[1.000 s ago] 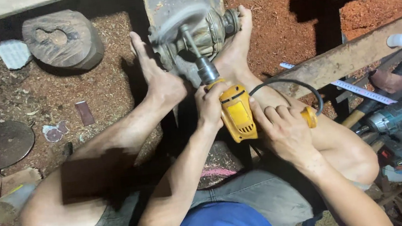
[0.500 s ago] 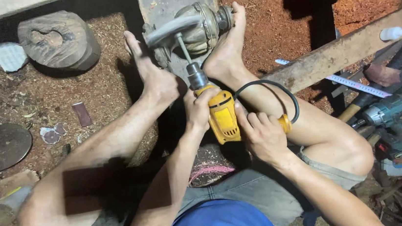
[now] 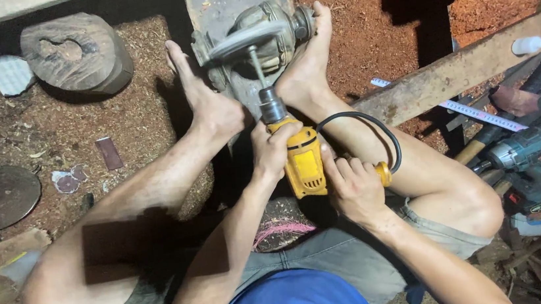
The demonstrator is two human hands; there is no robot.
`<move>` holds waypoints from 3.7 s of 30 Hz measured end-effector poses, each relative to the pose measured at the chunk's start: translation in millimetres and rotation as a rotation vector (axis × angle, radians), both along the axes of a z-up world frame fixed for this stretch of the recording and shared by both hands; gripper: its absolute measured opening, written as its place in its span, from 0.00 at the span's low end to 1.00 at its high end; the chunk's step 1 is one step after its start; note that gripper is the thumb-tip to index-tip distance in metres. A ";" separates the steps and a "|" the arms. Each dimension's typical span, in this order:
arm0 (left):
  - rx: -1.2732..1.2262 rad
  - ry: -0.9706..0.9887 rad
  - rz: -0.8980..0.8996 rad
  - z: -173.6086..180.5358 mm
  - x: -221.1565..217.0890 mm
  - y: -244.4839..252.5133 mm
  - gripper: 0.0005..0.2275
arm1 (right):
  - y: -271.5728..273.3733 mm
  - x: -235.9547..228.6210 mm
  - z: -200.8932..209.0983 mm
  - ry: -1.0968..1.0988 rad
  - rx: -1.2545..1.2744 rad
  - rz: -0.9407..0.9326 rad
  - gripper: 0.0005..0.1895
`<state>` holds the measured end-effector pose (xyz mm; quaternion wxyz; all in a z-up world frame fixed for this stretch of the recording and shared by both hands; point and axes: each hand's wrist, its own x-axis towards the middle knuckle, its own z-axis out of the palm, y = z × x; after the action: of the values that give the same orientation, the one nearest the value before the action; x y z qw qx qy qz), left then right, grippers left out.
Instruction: Polishing a decorative wooden ornament using a drill with a polishing attachment.
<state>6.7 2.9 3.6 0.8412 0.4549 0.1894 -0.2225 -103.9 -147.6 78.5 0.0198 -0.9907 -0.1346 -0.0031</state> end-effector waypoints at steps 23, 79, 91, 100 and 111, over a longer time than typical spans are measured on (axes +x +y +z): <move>0.038 -0.051 -0.092 12.0 35.8 -19.3 0.09 | -2.0 8.7 -5.8 -0.049 0.026 -0.091 0.41; -0.438 0.206 0.182 4.1 43.2 -63.7 0.06 | -31.8 97.1 116.5 0.129 -0.554 0.317 0.43; -0.535 0.209 0.481 23.1 66.3 -109.3 0.09 | -83.7 170.8 145.5 0.372 -0.872 0.489 0.47; -0.481 0.283 0.488 30.8 60.7 -103.7 0.10 | -77.2 165.0 149.8 0.292 -0.799 0.506 0.48; -0.405 0.212 0.388 24.4 51.9 -89.7 0.09 | -71.8 129.1 126.4 0.234 -0.501 0.354 0.44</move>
<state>58.6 -86.8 28.0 0.9172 0.2076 0.3112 -0.1372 25.2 -219.4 205.0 -0.2090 -0.9196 -0.2983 0.1476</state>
